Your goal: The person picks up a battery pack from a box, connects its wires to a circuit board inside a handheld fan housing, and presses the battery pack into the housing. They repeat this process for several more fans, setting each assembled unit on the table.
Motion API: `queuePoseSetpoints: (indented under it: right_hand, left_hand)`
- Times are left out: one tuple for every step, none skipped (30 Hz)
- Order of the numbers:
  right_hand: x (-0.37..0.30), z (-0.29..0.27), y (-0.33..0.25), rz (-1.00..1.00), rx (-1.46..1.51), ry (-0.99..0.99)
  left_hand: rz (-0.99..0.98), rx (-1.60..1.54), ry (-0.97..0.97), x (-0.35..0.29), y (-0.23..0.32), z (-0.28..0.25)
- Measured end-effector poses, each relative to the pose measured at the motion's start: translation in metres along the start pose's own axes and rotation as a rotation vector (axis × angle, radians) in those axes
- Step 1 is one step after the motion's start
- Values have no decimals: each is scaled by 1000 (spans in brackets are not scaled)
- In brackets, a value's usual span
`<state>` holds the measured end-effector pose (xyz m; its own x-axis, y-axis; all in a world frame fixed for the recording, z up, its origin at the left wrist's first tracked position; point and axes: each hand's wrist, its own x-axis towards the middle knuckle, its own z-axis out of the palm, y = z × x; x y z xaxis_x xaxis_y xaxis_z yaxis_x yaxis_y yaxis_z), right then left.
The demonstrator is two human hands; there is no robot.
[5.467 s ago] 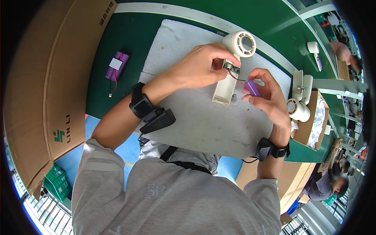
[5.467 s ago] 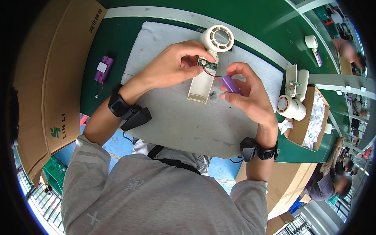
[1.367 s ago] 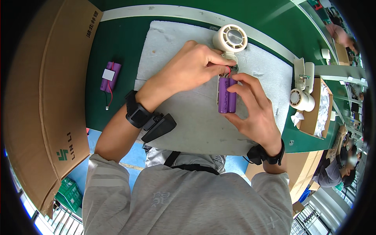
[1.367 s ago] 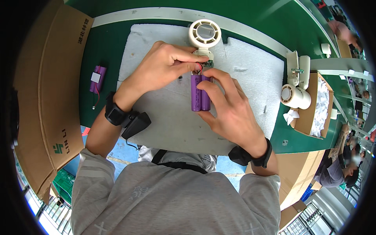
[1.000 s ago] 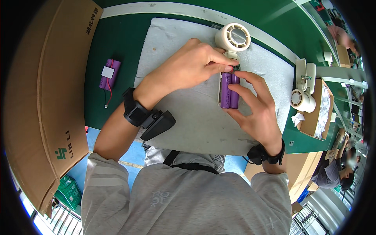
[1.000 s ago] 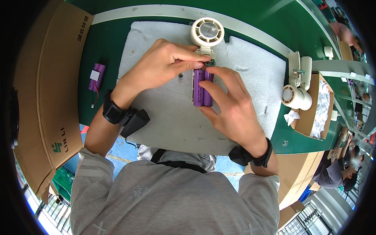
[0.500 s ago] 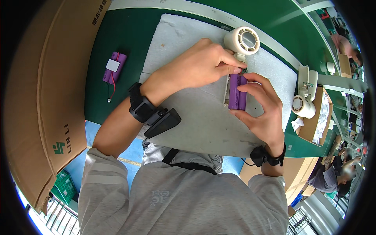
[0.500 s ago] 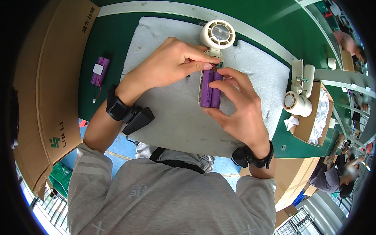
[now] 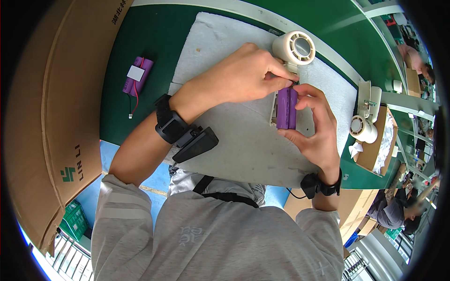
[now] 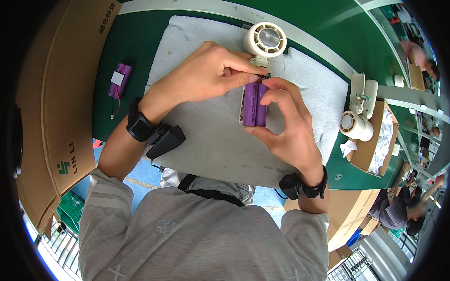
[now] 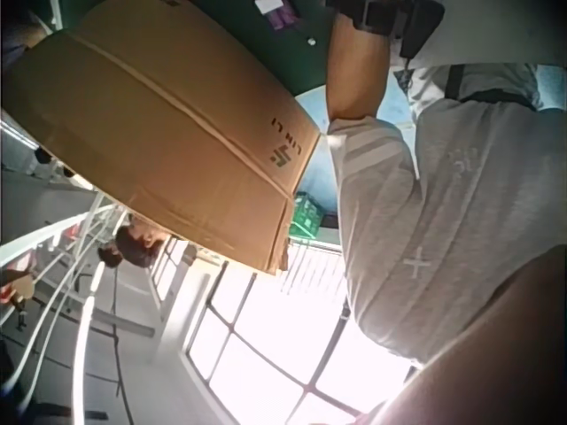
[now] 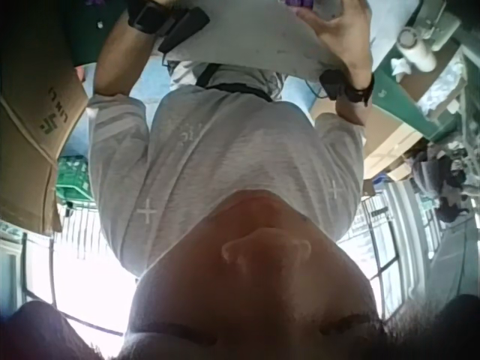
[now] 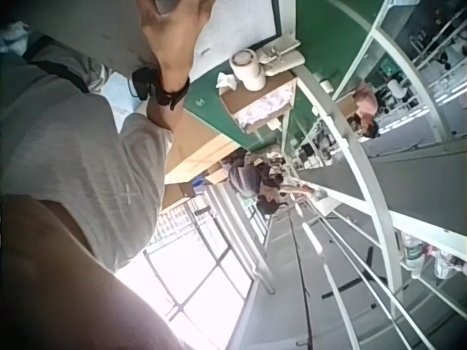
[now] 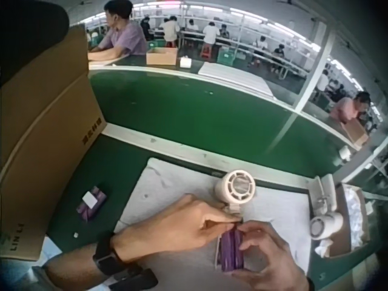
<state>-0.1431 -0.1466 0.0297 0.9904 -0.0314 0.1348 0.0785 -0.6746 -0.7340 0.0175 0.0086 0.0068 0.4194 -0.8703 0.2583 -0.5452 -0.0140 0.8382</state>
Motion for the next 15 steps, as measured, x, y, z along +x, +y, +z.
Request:
queuePoseSetpoints:
  right_hand:
    - [0,0,2,1,32,3]
    - [0,1,3,3,63,7]
    - [1,1,2,3,63,4]
    - [2,1,-1,7,15,3]
    - [3,2,-4,11,-33,2]
    - [3,2,-6,15,-82,2]
    - [4,3,-8,15,-82,1]
    - [4,3,-9,8,-117,15]
    - [4,4,-10,1,-151,29]
    - [4,4,-11,-6,-185,43]
    - [3,4,-11,-6,-184,42]
    - [2,4,-12,-16,-205,47]
    - [1,4,-13,-27,-226,53]
    - [0,3,-14,-38,-247,58]
    - [0,2,-15,-38,-247,57]
  left_hand:
    - [4,6,-1,0,0,0]
    - [8,12,-1,0,0,0]
    - [7,11,0,0,-1,0]
    - [16,-2,13,0,-3,2]
    - [26,-14,25,0,-4,2]
    - [36,-27,37,0,-5,3]
    - [36,-27,38,0,-6,3]
    - [24,-27,30,0,-5,3]
    - [10,-27,22,0,-5,3]
    - [-3,-27,14,0,-5,3]
    - [-4,-27,15,0,-5,3]
    - [0,-23,15,0,-5,3]
    - [3,-19,16,0,-6,4]
    - [7,-15,16,0,-6,4]
    - [6,-16,17,0,-6,4]
